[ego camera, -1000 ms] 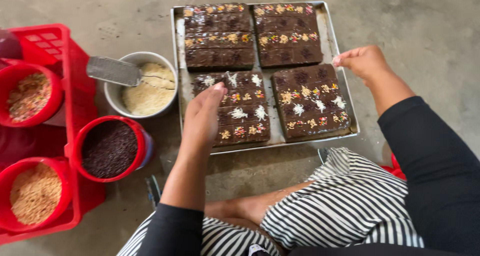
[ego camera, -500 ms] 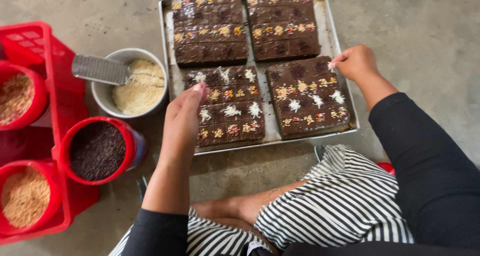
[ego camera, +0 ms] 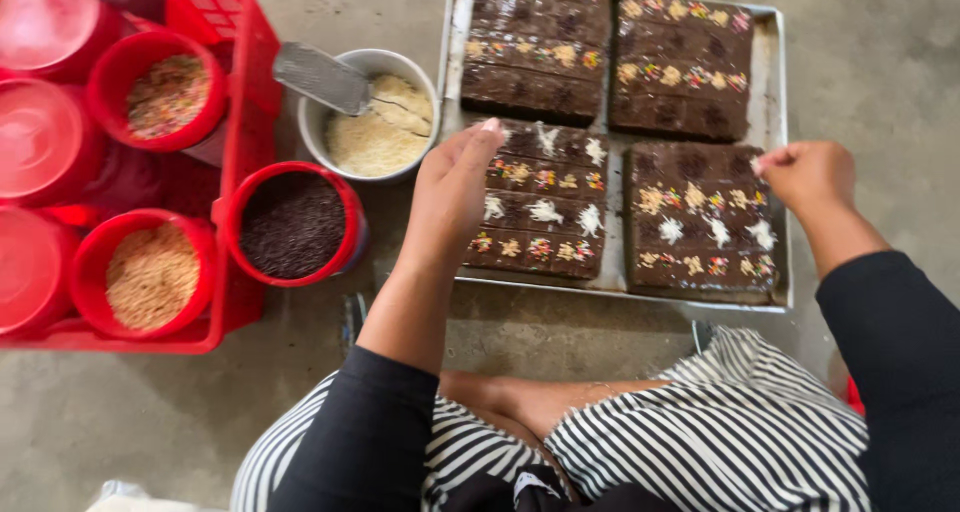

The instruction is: The person decorates pre-cut chocolate bars on a metal tray by sprinkling toppings by hand. They add dark chocolate sprinkles, light-colored nuts, colorful sprinkles, and white shreds to the bars in sequence.

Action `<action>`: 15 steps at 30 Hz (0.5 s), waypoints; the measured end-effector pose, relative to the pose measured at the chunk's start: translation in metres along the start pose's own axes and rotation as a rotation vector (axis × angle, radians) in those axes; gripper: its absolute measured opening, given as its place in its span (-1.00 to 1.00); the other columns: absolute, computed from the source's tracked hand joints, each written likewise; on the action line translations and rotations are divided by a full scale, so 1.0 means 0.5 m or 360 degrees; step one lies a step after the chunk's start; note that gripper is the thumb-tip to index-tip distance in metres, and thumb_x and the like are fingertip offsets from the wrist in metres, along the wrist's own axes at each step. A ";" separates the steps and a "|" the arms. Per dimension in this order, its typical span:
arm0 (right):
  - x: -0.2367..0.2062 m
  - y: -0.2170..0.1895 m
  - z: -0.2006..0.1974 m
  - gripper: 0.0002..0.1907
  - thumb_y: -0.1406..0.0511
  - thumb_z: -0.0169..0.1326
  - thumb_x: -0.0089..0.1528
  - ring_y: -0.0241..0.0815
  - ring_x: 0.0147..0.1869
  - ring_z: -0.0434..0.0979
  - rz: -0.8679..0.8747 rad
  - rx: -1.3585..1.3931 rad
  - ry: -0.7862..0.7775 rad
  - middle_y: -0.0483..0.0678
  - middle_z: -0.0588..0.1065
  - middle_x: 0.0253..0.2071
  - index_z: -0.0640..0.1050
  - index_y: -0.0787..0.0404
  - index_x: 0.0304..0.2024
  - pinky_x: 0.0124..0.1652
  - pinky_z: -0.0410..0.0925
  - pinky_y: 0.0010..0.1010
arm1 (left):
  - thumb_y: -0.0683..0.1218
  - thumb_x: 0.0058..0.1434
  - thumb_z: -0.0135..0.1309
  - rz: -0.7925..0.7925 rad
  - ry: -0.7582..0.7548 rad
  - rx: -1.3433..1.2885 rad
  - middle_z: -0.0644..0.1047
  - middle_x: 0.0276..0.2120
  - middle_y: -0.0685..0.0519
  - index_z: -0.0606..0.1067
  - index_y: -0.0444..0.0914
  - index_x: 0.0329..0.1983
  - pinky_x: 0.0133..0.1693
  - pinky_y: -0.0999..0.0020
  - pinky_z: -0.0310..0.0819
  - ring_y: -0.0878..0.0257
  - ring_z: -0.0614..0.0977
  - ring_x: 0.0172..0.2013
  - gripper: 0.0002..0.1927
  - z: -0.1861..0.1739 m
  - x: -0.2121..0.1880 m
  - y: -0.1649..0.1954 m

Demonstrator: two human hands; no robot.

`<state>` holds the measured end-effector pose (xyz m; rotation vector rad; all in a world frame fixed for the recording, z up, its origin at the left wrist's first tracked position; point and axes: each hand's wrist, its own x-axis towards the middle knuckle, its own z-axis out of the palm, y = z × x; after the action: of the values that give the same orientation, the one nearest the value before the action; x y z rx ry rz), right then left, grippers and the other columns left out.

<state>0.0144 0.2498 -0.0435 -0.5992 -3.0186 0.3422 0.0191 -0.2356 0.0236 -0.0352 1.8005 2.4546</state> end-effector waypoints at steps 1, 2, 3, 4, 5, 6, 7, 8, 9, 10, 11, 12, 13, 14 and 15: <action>-0.002 -0.004 0.001 -0.84 0.12 0.40 0.21 -0.13 -0.37 0.57 -0.0008 -0.0057 0.0025 -0.05 0.62 -0.39 0.73 -0.01 -0.27 -0.27 0.39 -0.29 | 0.01 0.38 0.06 0.0037 0.0027 -0.0011 0.64 -0.10 0.01 0.55 -0.47 0.08 0.10 0.39 0.39 0.34 0.56 -0.04 -0.56 -0.007 0.006 0.003; -0.001 -0.012 0.004 -0.83 0.10 0.41 0.21 -0.11 -0.37 0.57 -0.0029 -0.0107 0.0049 -0.05 0.62 -0.39 0.73 -0.01 -0.30 -0.28 0.38 -0.26 | 0.01 0.38 0.05 0.0059 0.0063 0.0010 0.64 -0.11 0.01 0.57 -0.46 0.06 0.09 0.38 0.40 0.34 0.57 -0.05 -0.57 -0.020 0.012 0.007; 0.003 -0.015 0.008 -0.80 0.12 0.42 0.25 -0.11 -0.35 0.57 -0.0122 -0.0041 0.0096 -0.04 0.62 -0.39 0.72 0.06 -0.31 -0.26 0.39 -0.29 | 0.02 0.38 0.04 0.0085 0.0112 0.0041 0.64 -0.12 0.00 0.58 -0.46 0.05 0.09 0.38 0.40 0.34 0.58 -0.06 -0.57 -0.037 0.016 0.012; 0.005 -0.031 0.003 -0.77 0.14 0.43 0.29 -0.12 -0.33 0.56 -0.0222 0.0033 0.0138 -0.02 0.62 -0.39 0.71 0.12 -0.32 -0.25 0.39 -0.31 | 0.02 0.38 0.04 0.0113 0.0170 0.0077 0.64 -0.14 0.00 0.59 -0.45 0.03 0.08 0.38 0.41 0.33 0.58 -0.07 -0.57 -0.057 0.022 0.019; 0.004 -0.057 -0.001 -0.79 0.16 0.42 0.29 -0.16 -0.33 0.56 -0.0267 0.0140 0.0162 -0.03 0.61 -0.38 0.71 0.13 -0.29 -0.24 0.39 -0.33 | 0.02 0.38 0.03 0.0194 0.0223 0.0066 0.65 -0.13 0.02 0.58 -0.45 0.04 0.08 0.39 0.41 0.33 0.59 -0.06 -0.57 -0.074 0.036 0.028; 0.005 -0.097 -0.001 -0.80 0.19 0.42 0.29 -0.19 -0.33 0.55 -0.0331 0.0265 0.0146 -0.04 0.61 -0.37 0.70 0.15 -0.27 -0.24 0.39 -0.35 | 0.02 0.38 0.03 0.0273 0.0278 0.0058 0.65 -0.13 0.04 0.58 -0.44 0.04 0.08 0.40 0.41 0.34 0.60 -0.06 -0.57 -0.091 0.050 0.037; 0.001 -0.143 -0.005 -0.82 0.21 0.41 0.28 -0.23 -0.33 0.54 -0.0386 0.0374 0.0110 -0.05 0.61 -0.36 0.70 0.16 -0.24 -0.23 0.39 -0.38 | 0.02 0.37 0.02 0.0349 0.0327 0.0051 0.65 -0.12 0.06 0.57 -0.43 0.05 0.08 0.41 0.41 0.34 0.61 -0.05 -0.57 -0.108 0.056 0.045; -0.003 -0.196 -0.012 -0.83 0.23 0.40 0.28 -0.26 -0.32 0.54 -0.0475 0.0473 0.0068 -0.06 0.60 -0.36 0.70 0.17 -0.21 -0.23 0.38 -0.40 | 0.04 0.38 0.03 0.0246 0.0386 0.0064 0.62 -0.20 0.05 0.59 -0.44 0.04 -0.03 0.37 0.41 0.32 0.56 -0.14 -0.56 -0.117 0.060 0.052; -0.007 -0.257 -0.018 -0.83 0.25 0.40 0.28 -0.30 -0.32 0.53 -0.0566 0.0556 0.0026 -0.07 0.60 -0.35 0.69 0.18 -0.19 -0.22 0.38 -0.43 | 0.06 0.38 0.05 0.0142 0.0439 0.0070 0.58 -0.27 0.05 0.61 -0.44 0.03 -0.13 0.33 0.41 0.29 0.51 -0.22 -0.54 -0.124 0.064 0.062; -0.014 -0.326 -0.022 -0.83 0.28 0.39 0.27 -0.33 -0.32 0.53 -0.0671 0.0631 -0.0017 -0.08 0.60 -0.34 0.69 0.20 -0.16 -0.22 0.38 -0.45 | 0.08 0.38 0.06 0.0037 0.0487 0.0076 0.54 -0.34 0.04 0.62 -0.44 0.03 -0.23 0.29 0.40 0.26 0.46 -0.31 -0.52 -0.130 0.068 0.074; -0.021 -0.397 -0.023 -0.83 0.30 0.38 0.27 -0.37 -0.31 0.52 -0.0778 0.0689 -0.0054 -0.09 0.60 -0.33 0.69 0.21 -0.13 -0.21 0.37 -0.48 | 0.10 0.36 0.06 0.0048 0.0531 0.0115 0.57 -0.35 0.02 0.62 -0.45 0.00 -0.24 0.29 0.43 0.26 0.49 -0.33 -0.51 -0.137 0.070 0.084; -0.031 -0.470 -0.015 -0.83 0.29 0.38 0.27 -0.40 -0.30 0.53 -0.0882 0.0752 -0.0087 -0.11 0.59 -0.33 0.69 0.20 -0.14 -0.19 0.39 -0.50 | 0.11 0.33 0.07 0.0052 0.0579 0.0157 0.59 -0.37 0.00 0.62 -0.45 -0.02 -0.24 0.29 0.46 0.26 0.52 -0.34 -0.49 -0.143 0.067 0.093; -0.041 -0.542 -0.001 -0.82 0.29 0.39 0.26 -0.38 -0.29 0.51 -0.0975 0.0804 -0.0130 -0.11 0.58 -0.32 0.69 0.20 -0.13 -0.21 0.37 -0.48 | 0.13 0.31 0.08 0.0053 0.0626 0.0197 0.61 -0.38 -0.02 0.62 -0.46 -0.04 -0.25 0.30 0.49 0.26 0.55 -0.36 -0.48 -0.152 0.063 0.101; -0.052 -0.607 0.015 -0.81 0.29 0.39 0.25 -0.36 -0.28 0.49 -0.1063 0.0857 -0.0177 -0.10 0.58 -0.31 0.69 0.20 -0.12 -0.22 0.36 -0.47 | 0.16 0.29 0.06 0.0053 0.0673 0.0272 0.63 -0.39 -0.07 0.62 -0.45 -0.06 -0.24 0.26 0.51 0.20 0.59 -0.35 -0.45 -0.162 0.056 0.108; -0.061 -0.665 0.033 -0.80 0.30 0.39 0.24 -0.34 -0.26 0.47 -0.1145 0.0908 -0.0225 -0.09 0.57 -0.30 0.70 0.20 -0.11 -0.24 0.35 -0.46 | 0.19 0.28 0.04 0.0047 0.0716 0.0346 0.64 -0.40 -0.11 0.62 -0.45 -0.08 -0.23 0.23 0.53 0.15 0.63 -0.35 -0.42 -0.169 0.049 0.114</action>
<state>-0.0829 -0.0649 0.0148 0.5467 -2.7779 1.1370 -0.0140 -0.3317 0.0505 -0.5911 2.2425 2.3923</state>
